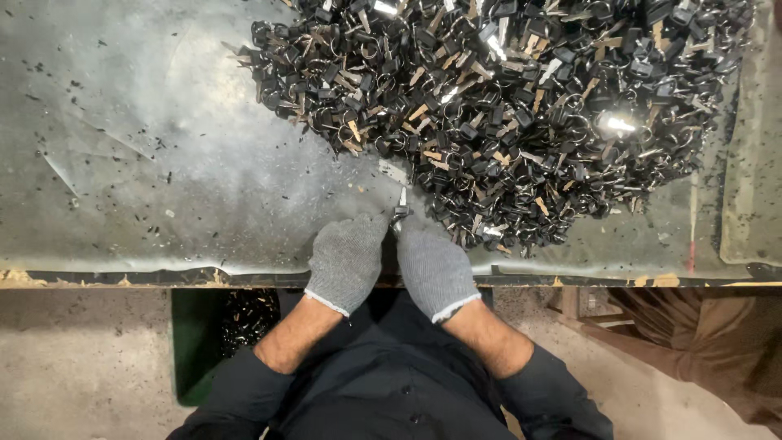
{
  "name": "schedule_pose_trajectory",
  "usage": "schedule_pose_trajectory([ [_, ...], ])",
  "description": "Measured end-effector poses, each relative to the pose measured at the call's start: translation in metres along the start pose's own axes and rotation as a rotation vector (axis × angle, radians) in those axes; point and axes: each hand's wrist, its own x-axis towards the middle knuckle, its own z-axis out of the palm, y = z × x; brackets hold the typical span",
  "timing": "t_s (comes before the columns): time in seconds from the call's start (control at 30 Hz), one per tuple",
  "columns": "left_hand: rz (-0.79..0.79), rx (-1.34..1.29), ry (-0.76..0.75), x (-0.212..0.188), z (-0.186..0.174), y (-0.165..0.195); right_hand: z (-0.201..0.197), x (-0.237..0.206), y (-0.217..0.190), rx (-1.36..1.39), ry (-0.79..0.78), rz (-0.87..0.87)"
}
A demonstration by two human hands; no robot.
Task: The person, wearing gray gloves, picks small metal parts one at a time from a large pile on a workbench, turns and looks at each piece in both hands, and drops rejected pieces into a green bin below the table edge. The sorting continues steadily across the whole clip.
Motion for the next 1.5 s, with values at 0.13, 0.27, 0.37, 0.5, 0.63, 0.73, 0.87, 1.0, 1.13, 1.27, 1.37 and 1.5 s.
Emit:
schedule_pose_trajectory([
  [0.13, -0.059, -0.145, -0.056, 0.002, -0.037, -0.010, -0.006, 0.001, 0.007, 0.280, -0.274, 0.139],
  [0.27, -0.219, 0.110, -0.470, -0.006, -0.130, -0.018, -0.014, -0.008, 0.012, 0.241, -0.323, 0.150],
  [0.37, -0.147, -0.015, -0.376, 0.005, -0.160, -0.005, -0.009, -0.012, 0.005, 0.196, -0.196, 0.113],
  [0.5, -0.053, -0.214, 0.172, 0.066, -0.093, 0.005, 0.003, -0.005, 0.000, 0.256, 0.057, -0.050],
  [0.63, -0.096, -0.127, 0.452, 0.084, -0.023, -0.017, 0.009, -0.007, 0.007, 0.238, -0.060, 0.032],
  [0.73, -0.370, -0.404, 0.231, 0.060, -0.012, -0.021, 0.011, -0.013, 0.013, 0.206, -0.171, 0.080],
  [0.87, -0.020, -0.569, 0.413, 0.030, -0.023, -0.008, 0.016, -0.015, 0.014, 0.233, -0.008, -0.038],
  [1.0, 0.003, -0.292, 0.271, 0.020, -0.029, 0.000, 0.018, -0.017, 0.016, 0.232, 0.084, -0.093],
  [1.13, -0.046, -0.300, 0.284, 0.019, -0.028, -0.008, 0.013, -0.024, 0.017, 0.082, -0.178, -0.088],
  [1.27, 0.027, -0.086, -0.021, 0.031, -0.019, -0.005, 0.007, -0.027, 0.014, 0.170, -0.059, -0.073],
  [1.37, 0.079, -0.110, 0.081, 0.038, -0.017, -0.002, 0.005, -0.027, 0.013, 0.190, -0.133, -0.068],
  [1.5, -0.031, -0.424, -0.029, 0.034, -0.026, -0.004, 0.005, -0.026, 0.013, 0.217, -0.126, -0.056],
])
